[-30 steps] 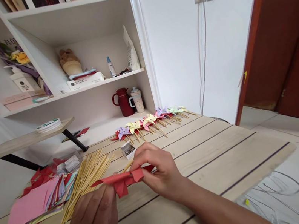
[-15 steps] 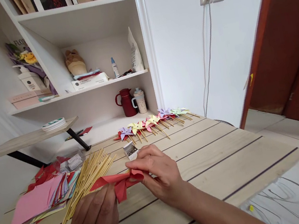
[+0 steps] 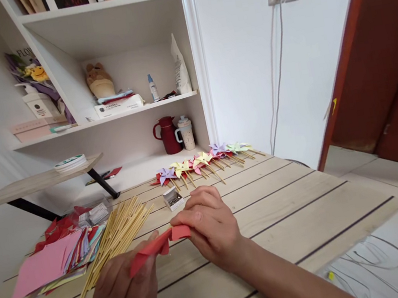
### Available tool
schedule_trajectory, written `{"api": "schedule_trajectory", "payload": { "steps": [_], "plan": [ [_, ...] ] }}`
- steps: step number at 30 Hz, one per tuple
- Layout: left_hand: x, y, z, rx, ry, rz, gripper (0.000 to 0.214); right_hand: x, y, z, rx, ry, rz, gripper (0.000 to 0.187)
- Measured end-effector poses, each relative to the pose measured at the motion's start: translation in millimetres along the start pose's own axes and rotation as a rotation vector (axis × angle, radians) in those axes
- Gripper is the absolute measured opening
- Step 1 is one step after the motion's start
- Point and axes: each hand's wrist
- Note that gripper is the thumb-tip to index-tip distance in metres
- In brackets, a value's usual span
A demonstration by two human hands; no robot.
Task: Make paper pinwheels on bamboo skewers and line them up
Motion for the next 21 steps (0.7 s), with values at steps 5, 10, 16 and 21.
{"api": "schedule_trajectory", "payload": {
  "steps": [5, 10, 16, 21],
  "plan": [
    [-2.8, 1.2, 0.1, 0.026, -0.016, 0.019, 0.017, 1.1, -4.3, -0.6, 0.004, -0.023, 0.050, 0.026],
    [-3.6, -4.3, -4.0, 0.023, 0.004, 0.017, 0.015, 5.4, -11.9, -1.3, 0.020, -0.086, 0.129, 0.023],
    [-4.3, -2.4, -2.3, 0.024, -0.035, 0.084, 0.019, 5.3, -13.8, 1.4, 0.018, -0.128, 0.181, 0.017],
    [-7.0, 9.5, -3.4, 0.005, -0.147, 0.117, 0.030, -1.8, -14.2, 3.8, -0.002, -0.145, 0.214, 0.019]
  ]
}}
Point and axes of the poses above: each hand's wrist, its own z-axis away from the middle knuckle, its own y-axis out of the palm, x = y × z, and after that the axes turned 3 degrees about x, right-handed
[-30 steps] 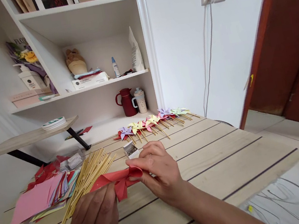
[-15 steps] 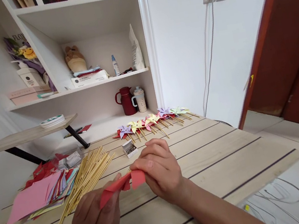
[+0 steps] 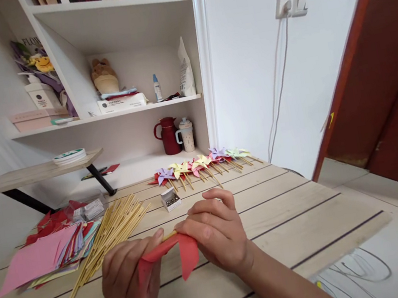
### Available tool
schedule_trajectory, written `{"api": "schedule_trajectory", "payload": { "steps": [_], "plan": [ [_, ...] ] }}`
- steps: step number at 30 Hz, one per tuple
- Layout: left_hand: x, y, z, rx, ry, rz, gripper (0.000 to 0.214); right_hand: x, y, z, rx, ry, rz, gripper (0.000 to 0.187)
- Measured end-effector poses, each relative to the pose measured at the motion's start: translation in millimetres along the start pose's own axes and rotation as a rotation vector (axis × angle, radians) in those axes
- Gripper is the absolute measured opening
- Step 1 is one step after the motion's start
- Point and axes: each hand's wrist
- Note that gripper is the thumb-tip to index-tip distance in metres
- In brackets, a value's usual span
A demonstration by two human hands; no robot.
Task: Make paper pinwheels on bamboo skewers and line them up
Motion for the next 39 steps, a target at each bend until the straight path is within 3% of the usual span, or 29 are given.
{"api": "schedule_trajectory", "payload": {
  "steps": [7, 18, 27, 39],
  "plan": [
    [4.9, 0.9, -3.0, 0.032, -0.035, 0.044, 0.026, -2.0, 0.1, -4.2, -0.014, 0.005, -0.012, 0.022],
    [0.9, -6.3, -5.8, 0.036, 0.049, -0.069, 0.020, -0.9, -0.2, -5.1, -0.013, 0.067, -0.039, 0.034],
    [0.9, -12.1, -3.4, -0.008, 0.065, -0.155, 0.021, 1.8, -2.2, -6.5, 0.032, 0.073, -0.029, 0.020],
    [-2.8, -8.6, -1.6, -0.001, 0.018, -0.125, 0.023, 3.1, 0.5, -9.5, 0.055, 0.116, -0.051, 0.022]
  ]
}}
Point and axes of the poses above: each hand's wrist, its own z-axis away from the middle knuckle, its own y-axis out of the palm, x = y × z, and after that the axes turned 3 degrees about x, right-handed
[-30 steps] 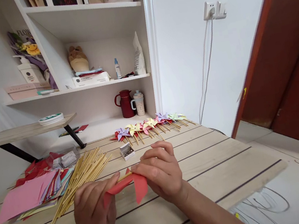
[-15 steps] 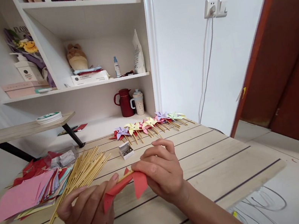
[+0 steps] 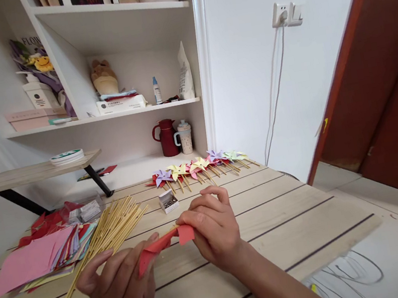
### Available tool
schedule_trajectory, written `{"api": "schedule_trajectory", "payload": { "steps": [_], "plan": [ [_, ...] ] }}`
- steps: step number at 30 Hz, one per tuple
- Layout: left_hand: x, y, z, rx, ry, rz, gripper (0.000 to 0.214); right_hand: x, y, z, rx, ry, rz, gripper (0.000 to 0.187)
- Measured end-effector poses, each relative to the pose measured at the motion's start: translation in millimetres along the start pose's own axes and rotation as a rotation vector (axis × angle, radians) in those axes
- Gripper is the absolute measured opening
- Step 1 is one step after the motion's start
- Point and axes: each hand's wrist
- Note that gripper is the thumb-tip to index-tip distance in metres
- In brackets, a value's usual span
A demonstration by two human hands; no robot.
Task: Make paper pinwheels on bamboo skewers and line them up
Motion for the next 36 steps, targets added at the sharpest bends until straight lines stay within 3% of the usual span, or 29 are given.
{"api": "schedule_trajectory", "payload": {
  "steps": [5, 10, 14, 17, 20, 24, 28, 32, 36],
  "plan": [
    [2.3, 16.3, 0.4, -0.035, -0.120, 0.108, 0.018, -7.4, 6.5, 2.6, 0.062, 0.050, 0.017, 0.021],
    [0.6, 36.3, 8.0, 0.057, -0.371, 0.302, 0.015, -17.1, 12.4, 7.5, 0.129, 0.201, 0.033, 0.019],
    [-3.0, 39.4, 12.2, 0.176, -0.725, 0.485, 0.016, -21.6, 9.3, 10.4, 0.128, 0.336, 0.046, 0.036],
    [-3.4, 37.1, 9.1, 0.257, -1.022, 0.607, 0.024, -24.1, 6.2, 10.9, 0.044, 0.453, 0.023, 0.040],
    [-1.6, 36.4, 3.7, 0.271, -1.234, 0.723, 0.031, -26.8, 6.1, 9.9, -0.053, 0.672, -0.172, 0.043],
    [2.7, 40.4, 2.2, 0.132, -1.410, 0.912, 0.025, -30.0, 13.3, 9.7, -0.090, 0.972, -0.549, 0.043],
    [7.0, 45.4, 6.8, -0.043, -1.606, 1.153, 0.029, -28.6, 25.8, 13.5, 0.029, 1.175, -0.752, 0.045],
    [10.7, 46.4, 5.7, -0.145, -1.748, 1.407, 0.016, -22.2, 36.2, 17.4, 0.221, 1.216, -0.805, 0.041],
    [14.9, 45.0, 0.1, -0.280, -1.837, 1.549, 0.005, -12.2, 45.2, 22.1, 0.531, 1.188, -0.874, 0.045]
  ]
}}
Point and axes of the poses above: each hand's wrist, its own z-axis away from the middle knuckle, its own y-axis out of the palm, x = y × z, and after that the axes turned 3 degrees about x, right-handed
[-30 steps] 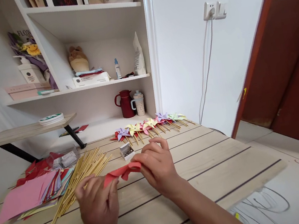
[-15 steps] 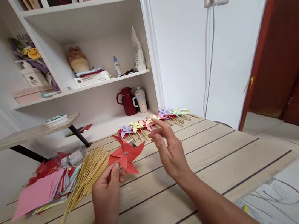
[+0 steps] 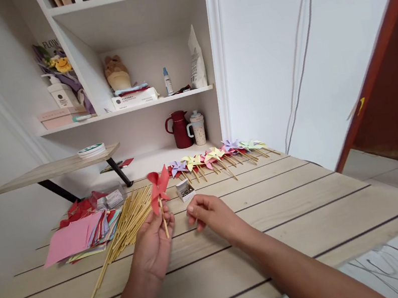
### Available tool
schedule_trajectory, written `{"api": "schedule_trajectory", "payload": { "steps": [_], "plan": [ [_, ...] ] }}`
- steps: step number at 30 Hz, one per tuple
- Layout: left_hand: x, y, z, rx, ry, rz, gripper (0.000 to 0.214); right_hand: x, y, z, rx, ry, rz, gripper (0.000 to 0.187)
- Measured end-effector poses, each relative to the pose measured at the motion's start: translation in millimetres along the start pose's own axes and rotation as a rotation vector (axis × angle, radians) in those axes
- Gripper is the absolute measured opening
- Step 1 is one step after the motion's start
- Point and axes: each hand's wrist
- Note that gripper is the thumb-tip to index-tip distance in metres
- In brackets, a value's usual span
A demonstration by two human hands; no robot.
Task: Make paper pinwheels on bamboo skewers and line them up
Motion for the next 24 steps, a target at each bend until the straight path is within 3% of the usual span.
{"api": "schedule_trajectory", "payload": {
  "steps": [6, 9, 19, 24],
  "plan": [
    [-4.5, 0.5, -3.3, 0.007, -0.056, 0.157, 0.012, -12.6, 21.3, 2.8, 0.231, 0.035, 0.017, 0.053],
    [-3.5, -0.8, -4.6, 0.040, -0.051, 0.156, 0.009, -15.5, 27.7, 3.8, 0.286, 0.029, -0.050, 0.052],
    [12.7, 8.7, 3.9, 0.191, -0.098, 0.118, 0.024, -26.9, 29.1, -5.5, 0.015, -0.164, 0.064, 0.036],
    [8.8, 5.9, 4.3, 0.274, -0.036, 0.040, 0.027, -22.6, 26.9, -4.3, 0.085, -0.099, -0.017, 0.040]
  ]
}}
Point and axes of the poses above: each hand's wrist, its own z-axis away from the middle knuckle, its own y-axis out of the palm, x = y × z, and after that the axes turned 3 degrees about x, right-handed
